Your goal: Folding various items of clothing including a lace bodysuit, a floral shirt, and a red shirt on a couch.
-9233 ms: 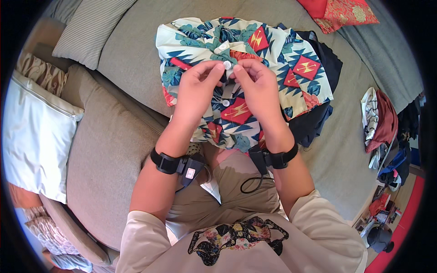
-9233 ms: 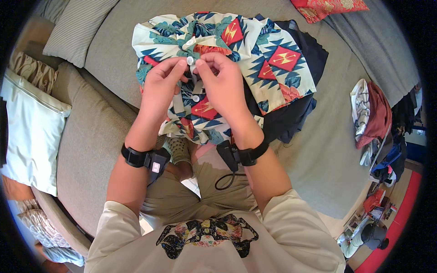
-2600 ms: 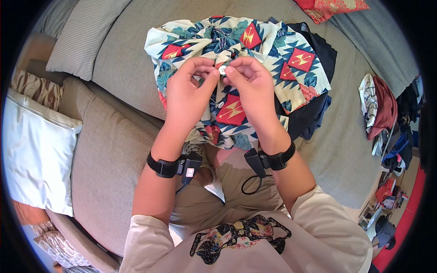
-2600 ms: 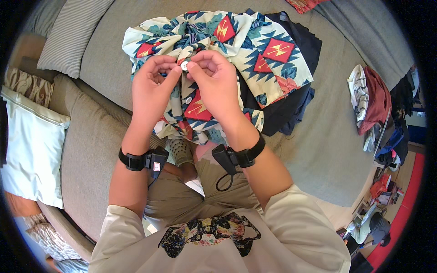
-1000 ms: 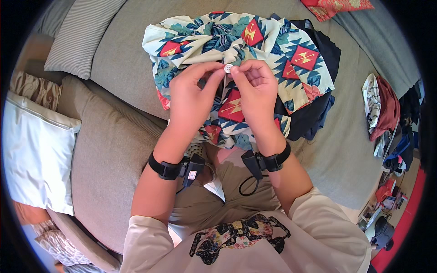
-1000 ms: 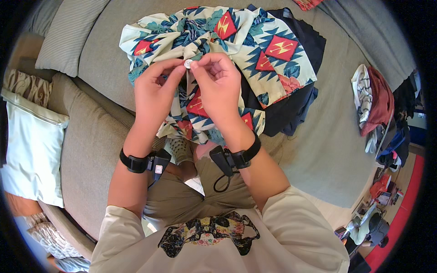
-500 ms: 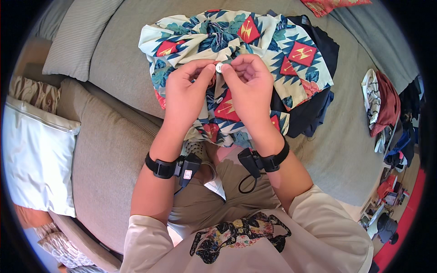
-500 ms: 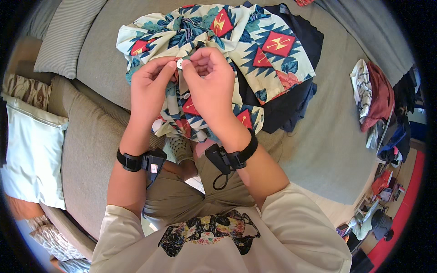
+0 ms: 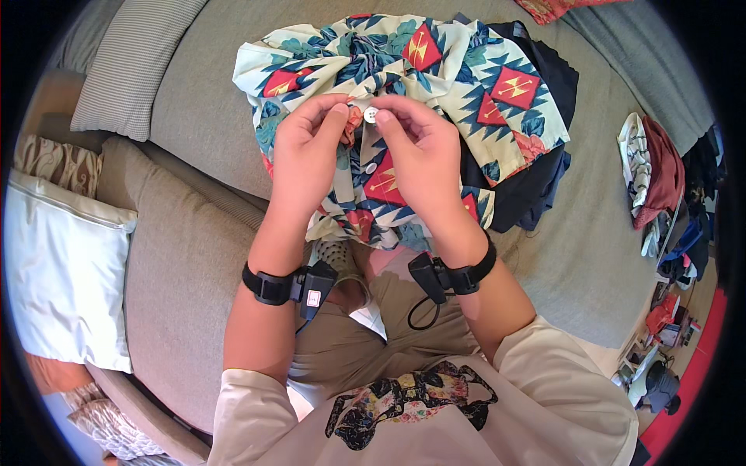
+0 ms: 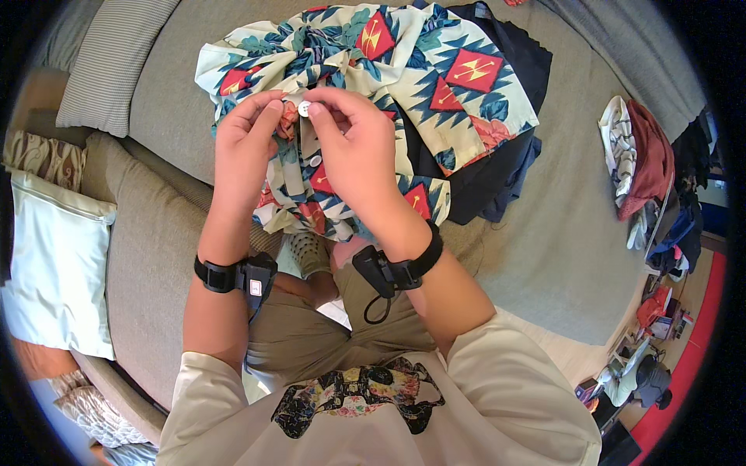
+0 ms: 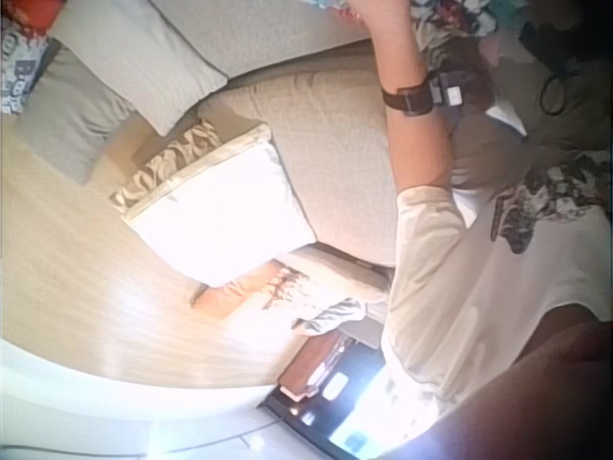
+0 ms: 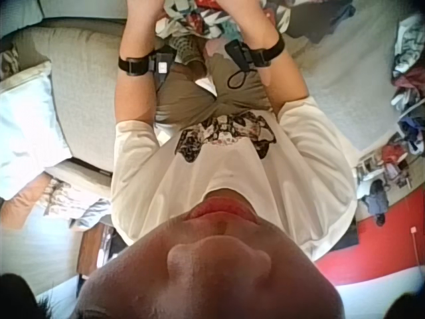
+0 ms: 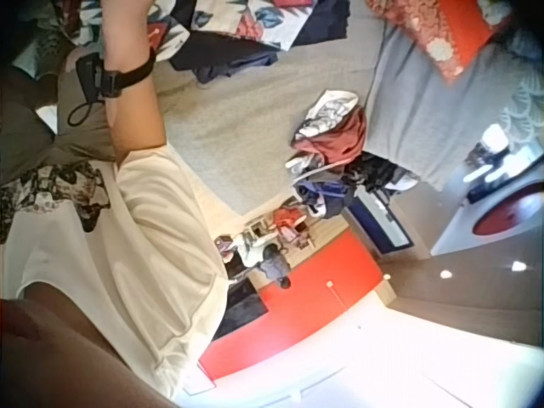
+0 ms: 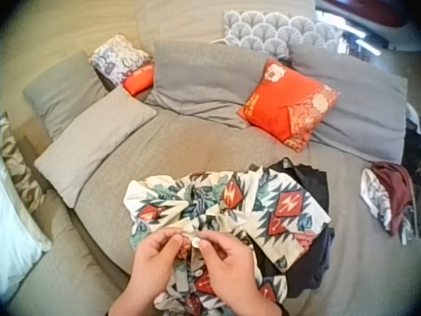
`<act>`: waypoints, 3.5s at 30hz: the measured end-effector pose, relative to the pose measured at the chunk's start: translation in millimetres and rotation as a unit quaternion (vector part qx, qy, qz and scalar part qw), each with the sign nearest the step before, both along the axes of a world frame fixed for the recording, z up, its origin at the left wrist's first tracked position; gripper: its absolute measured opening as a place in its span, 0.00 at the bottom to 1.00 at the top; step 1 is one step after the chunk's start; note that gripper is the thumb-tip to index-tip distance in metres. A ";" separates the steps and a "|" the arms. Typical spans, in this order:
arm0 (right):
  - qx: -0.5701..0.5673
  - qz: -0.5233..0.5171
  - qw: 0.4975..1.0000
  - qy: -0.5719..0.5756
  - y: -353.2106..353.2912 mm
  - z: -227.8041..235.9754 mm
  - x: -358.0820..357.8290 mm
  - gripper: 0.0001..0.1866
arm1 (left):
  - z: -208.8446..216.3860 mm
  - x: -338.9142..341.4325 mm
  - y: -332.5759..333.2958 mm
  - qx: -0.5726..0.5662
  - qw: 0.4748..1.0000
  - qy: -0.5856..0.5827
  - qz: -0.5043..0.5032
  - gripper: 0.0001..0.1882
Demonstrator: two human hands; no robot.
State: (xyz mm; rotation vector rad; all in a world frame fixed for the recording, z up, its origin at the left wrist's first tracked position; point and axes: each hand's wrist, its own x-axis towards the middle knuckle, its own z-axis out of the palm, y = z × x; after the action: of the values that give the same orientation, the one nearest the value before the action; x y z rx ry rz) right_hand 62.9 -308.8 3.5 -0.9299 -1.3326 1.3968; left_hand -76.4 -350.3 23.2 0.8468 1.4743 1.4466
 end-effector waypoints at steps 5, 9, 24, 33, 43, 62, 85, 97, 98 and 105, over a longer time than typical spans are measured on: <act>0.055 0.005 0.991 -0.123 -1.5 0.1 5.5 0.08 | -0.6 -1.6 0.0 0.005 1.000 -0.002 -0.005 0.10; 0.088 -0.013 0.990 -0.113 -2.0 4.2 6.7 0.07 | -2.2 -1.6 0.7 0.015 0.999 0.048 -0.019 0.09; 0.351 -0.033 0.911 -0.215 9.2 1.6 19.0 0.06 | -3.9 8.5 -3.6 0.087 0.951 0.297 0.017 0.07; 0.062 0.030 0.993 -0.098 2.4 -2.2 15.8 0.08 | -14.7 6.6 1.6 0.084 0.995 0.049 -0.027 0.11; -0.057 0.069 0.995 0.038 7.7 -17.7 17.5 0.09 | -15.0 5.1 2.6 0.017 0.995 0.069 -0.074 0.15; 0.388 -0.076 0.883 -0.252 -2.5 19.0 36.1 0.09 | -12.6 7.7 -0.5 0.054 0.942 0.331 0.011 0.08; -0.072 0.061 0.995 -0.013 4.3 0.3 25.4 0.09 | 7.7 14.6 -12.5 0.025 0.917 0.394 0.058 0.09; -0.102 0.043 0.994 0.007 2.9 9.8 18.7 0.09 | 1.1 18.3 -13.5 0.049 0.936 0.347 0.008 0.08; -0.104 0.042 0.994 0.006 3.0 9.4 18.5 0.09 | 0.4 17.6 -13.4 0.042 0.941 0.337 0.003 0.09; -0.092 0.035 0.995 0.019 3.9 6.1 17.2 0.08 | -3.8 14.7 -12.2 0.038 0.974 0.221 -0.024 0.12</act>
State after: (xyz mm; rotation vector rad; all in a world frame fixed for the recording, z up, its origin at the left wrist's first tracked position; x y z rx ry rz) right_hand 80.1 -304.9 9.6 -0.9800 -1.2335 1.6059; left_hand -61.7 -362.5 19.4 1.3064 1.7129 1.3401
